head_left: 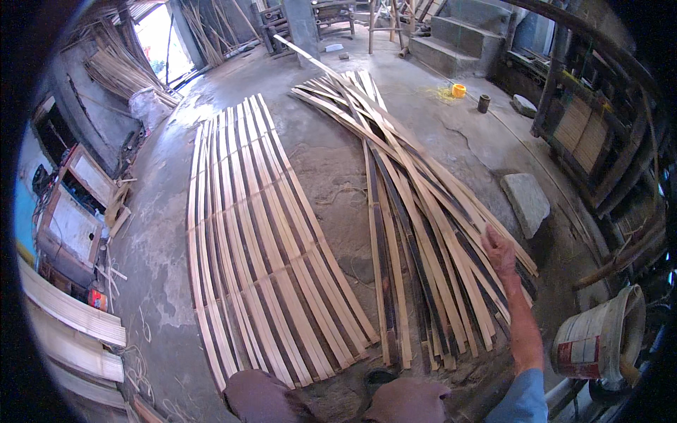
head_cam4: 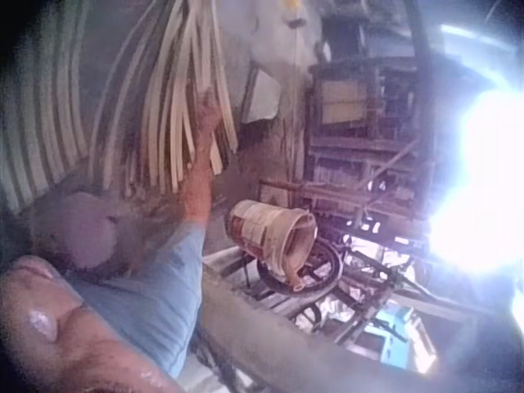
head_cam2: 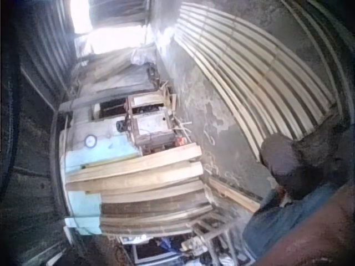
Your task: The person picks up long thin wooden strips from a pile on the floor, inspects them, and places them into a neat stack. The person continues to sort and stack the strips one by one.
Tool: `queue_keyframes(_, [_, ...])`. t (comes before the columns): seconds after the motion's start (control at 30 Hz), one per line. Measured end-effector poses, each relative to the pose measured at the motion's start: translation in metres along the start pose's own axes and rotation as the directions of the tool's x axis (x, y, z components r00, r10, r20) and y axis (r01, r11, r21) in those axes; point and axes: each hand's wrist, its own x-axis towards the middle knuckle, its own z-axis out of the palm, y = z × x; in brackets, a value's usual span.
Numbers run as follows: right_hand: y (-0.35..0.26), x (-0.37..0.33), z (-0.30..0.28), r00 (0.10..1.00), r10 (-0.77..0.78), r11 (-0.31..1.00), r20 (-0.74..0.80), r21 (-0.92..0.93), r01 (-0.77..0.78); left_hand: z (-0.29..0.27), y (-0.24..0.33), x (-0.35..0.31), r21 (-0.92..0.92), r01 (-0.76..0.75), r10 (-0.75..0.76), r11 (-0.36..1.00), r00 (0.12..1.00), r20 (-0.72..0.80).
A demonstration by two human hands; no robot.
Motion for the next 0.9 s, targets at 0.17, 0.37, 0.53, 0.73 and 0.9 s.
queue_keyframes(0.17, [0.114, 0.012, -0.029, 0.993, -0.049, 0.999, -0.109, 0.010, 0.051, -0.003, -0.010, 0.003, 0.009, -0.008, 0.007, 1.000, 0.997, 0.075])
queue_keyframes(0.37, [0.115, 0.014, -0.063, 0.986, 0.131, 0.964, 0.099, -0.246, -0.103, -0.006, -0.082, -0.018, -0.117, 0.079, -0.054, 0.990, 0.978, 0.202])
queue_keyframes(0.53, [0.146, 0.007, -0.072, 0.954, 0.225, 0.921, 0.198, -0.363, -0.142, -0.027, -0.104, 0.011, -0.596, 0.462, -0.103, 0.656, 0.838, 0.536])
queue_keyframes(0.73, [0.197, -0.011, -0.041, 0.982, 0.154, 0.942, 0.107, -0.317, -0.113, -0.077, 0.056, -0.031, -0.410, 0.324, 0.075, 0.853, 0.700, 0.710])
queue_keyframes(0.9, [0.208, -0.018, -0.017, 0.997, 0.048, 0.947, 0.065, -0.320, -0.024, -0.103, 0.105, -0.060, -0.404, 0.435, 0.094, 0.805, 0.578, 0.810])
